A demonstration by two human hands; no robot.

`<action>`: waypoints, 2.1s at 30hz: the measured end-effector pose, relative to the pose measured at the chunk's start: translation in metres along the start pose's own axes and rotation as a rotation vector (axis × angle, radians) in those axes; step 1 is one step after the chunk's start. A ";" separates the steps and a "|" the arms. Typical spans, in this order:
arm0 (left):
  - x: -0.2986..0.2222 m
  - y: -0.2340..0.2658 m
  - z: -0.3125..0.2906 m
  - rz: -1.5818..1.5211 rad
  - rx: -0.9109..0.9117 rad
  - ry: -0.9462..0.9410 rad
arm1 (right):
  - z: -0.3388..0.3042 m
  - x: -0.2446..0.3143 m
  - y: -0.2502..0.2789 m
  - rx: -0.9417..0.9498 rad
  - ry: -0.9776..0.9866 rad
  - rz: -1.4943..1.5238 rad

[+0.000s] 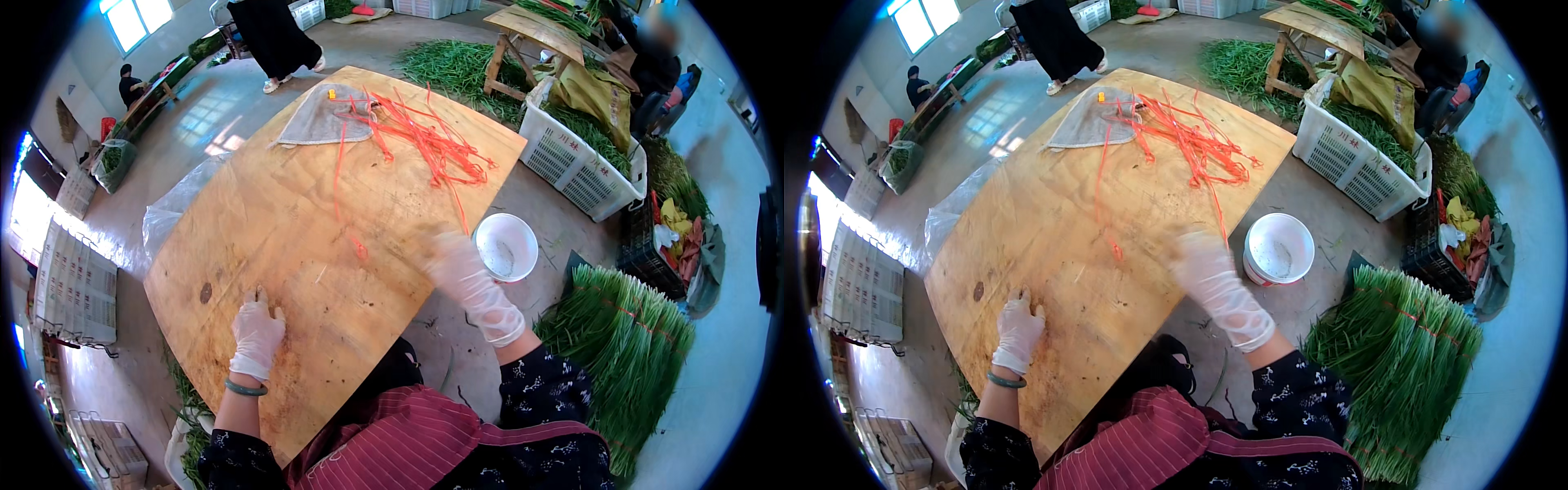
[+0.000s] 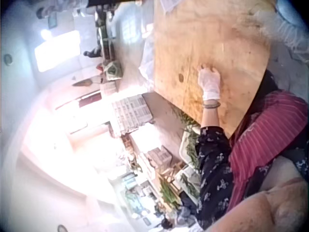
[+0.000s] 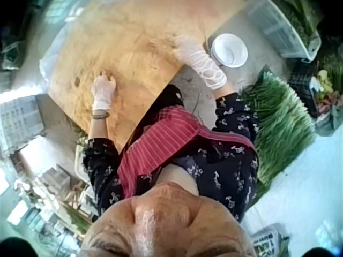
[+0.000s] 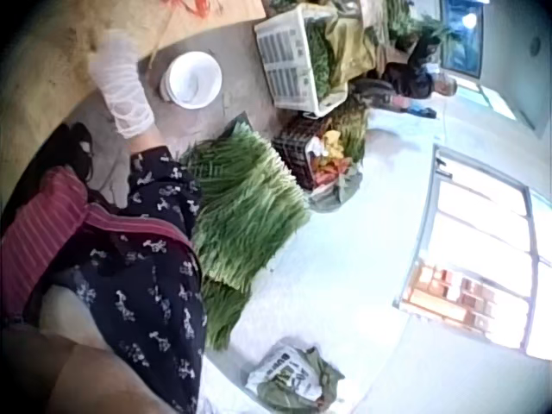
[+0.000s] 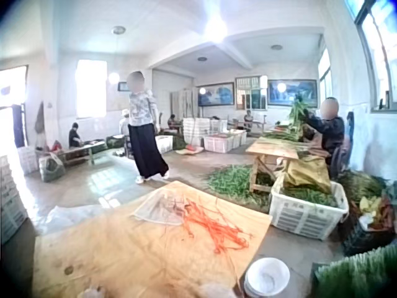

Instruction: The person gathers chives from a pile, sorts them by hand, ties a bundle with a red plastic strip, and places the bundle onto a stack on the floor before reaching for more from a white crate.

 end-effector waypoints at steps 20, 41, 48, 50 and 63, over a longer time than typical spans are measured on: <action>-0.106 0.027 0.022 -0.340 0.103 -0.521 | 0.068 -0.067 0.122 -0.442 -0.385 0.006; 0.174 -0.040 -0.283 -0.715 -0.386 0.401 | -0.035 0.025 0.026 0.223 -0.031 -0.213; 0.183 -0.073 -0.322 -0.690 -0.290 0.489 | -0.032 0.027 -0.007 0.141 -0.313 -0.224; 0.179 -0.072 -0.319 -0.666 -0.287 0.474 | -0.020 0.050 -0.016 0.225 -0.448 -0.314; 0.203 -0.078 -0.357 -0.658 -0.309 0.588 | 0.050 0.043 0.044 -0.167 -0.415 -0.222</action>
Point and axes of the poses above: each hand's wrist, its own z-axis towards the middle knuckle, its own y-axis out of the back of the hand, x = y × z, the point moved 2 cm from there along z, towards the middle knuckle, and after that the axes turned 6 degrees about x, right-handed, at the moved point
